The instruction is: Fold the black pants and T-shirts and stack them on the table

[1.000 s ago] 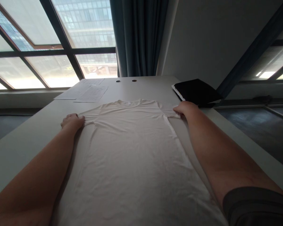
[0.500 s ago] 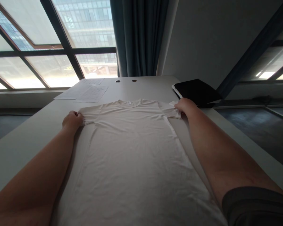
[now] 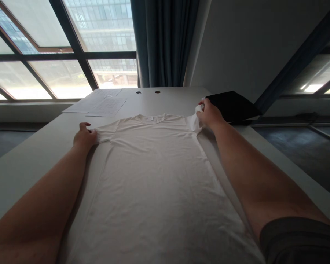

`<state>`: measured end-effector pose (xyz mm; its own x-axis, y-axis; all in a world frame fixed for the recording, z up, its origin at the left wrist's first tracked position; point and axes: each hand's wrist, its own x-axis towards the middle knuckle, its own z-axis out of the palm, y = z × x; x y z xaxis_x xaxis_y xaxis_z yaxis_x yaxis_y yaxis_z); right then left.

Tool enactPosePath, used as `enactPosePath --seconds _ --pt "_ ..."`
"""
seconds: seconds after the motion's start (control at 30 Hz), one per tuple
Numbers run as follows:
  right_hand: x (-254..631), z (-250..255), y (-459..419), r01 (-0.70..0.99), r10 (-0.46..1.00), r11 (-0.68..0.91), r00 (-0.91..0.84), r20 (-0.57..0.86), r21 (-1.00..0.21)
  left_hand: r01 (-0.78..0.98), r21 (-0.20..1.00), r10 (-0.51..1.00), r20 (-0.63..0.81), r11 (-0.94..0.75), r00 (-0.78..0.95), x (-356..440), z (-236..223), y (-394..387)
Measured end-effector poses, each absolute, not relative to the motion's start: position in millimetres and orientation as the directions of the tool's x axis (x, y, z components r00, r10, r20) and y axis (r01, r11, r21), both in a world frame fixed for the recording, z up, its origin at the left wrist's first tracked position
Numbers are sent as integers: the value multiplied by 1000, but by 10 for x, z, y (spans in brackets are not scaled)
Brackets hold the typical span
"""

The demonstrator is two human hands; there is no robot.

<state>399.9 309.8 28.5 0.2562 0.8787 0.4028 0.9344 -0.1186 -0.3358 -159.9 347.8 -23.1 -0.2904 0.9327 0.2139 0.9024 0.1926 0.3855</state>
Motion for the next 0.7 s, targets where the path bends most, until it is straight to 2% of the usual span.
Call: enactPosePath --seconds 0.07,0.13,0.23,0.3,0.37,0.43,0.57,0.7 --pt "3762 313 3054 963 884 -30 150 442 -267 901 371 930 194 225 -312 -1580 -211 3465" --pt "3535 305 3007 974 908 69 27 418 -214 900 359 929 179 245 -325 -1555 -190 3451" --pt "3285 232 2948 945 956 240 -190 223 -223 903 354 934 164 244 -317 -1526 -172 3439" --pt "3194 150 2927 929 956 292 -285 64 -227 907 354 942 157 227 -297 -1519 -176 3442" --pt "3149 49 2931 926 944 314 -328 -33 -208 913 355 948 163 203 -274 -1524 -189 3452" --pt "3129 -63 2962 921 932 337 -356 -71 -194 912 369 948 183 181 -262 -1536 -204 3461" --pt "3140 -263 3072 918 930 353 -365 -38 -182 886 441 933 239 142 -268 -1556 -227 3465" --pt "3207 -374 3158 946 954 286 -296 -46 -151 871 483 919 298 86 -256 -1546 -237 3441"
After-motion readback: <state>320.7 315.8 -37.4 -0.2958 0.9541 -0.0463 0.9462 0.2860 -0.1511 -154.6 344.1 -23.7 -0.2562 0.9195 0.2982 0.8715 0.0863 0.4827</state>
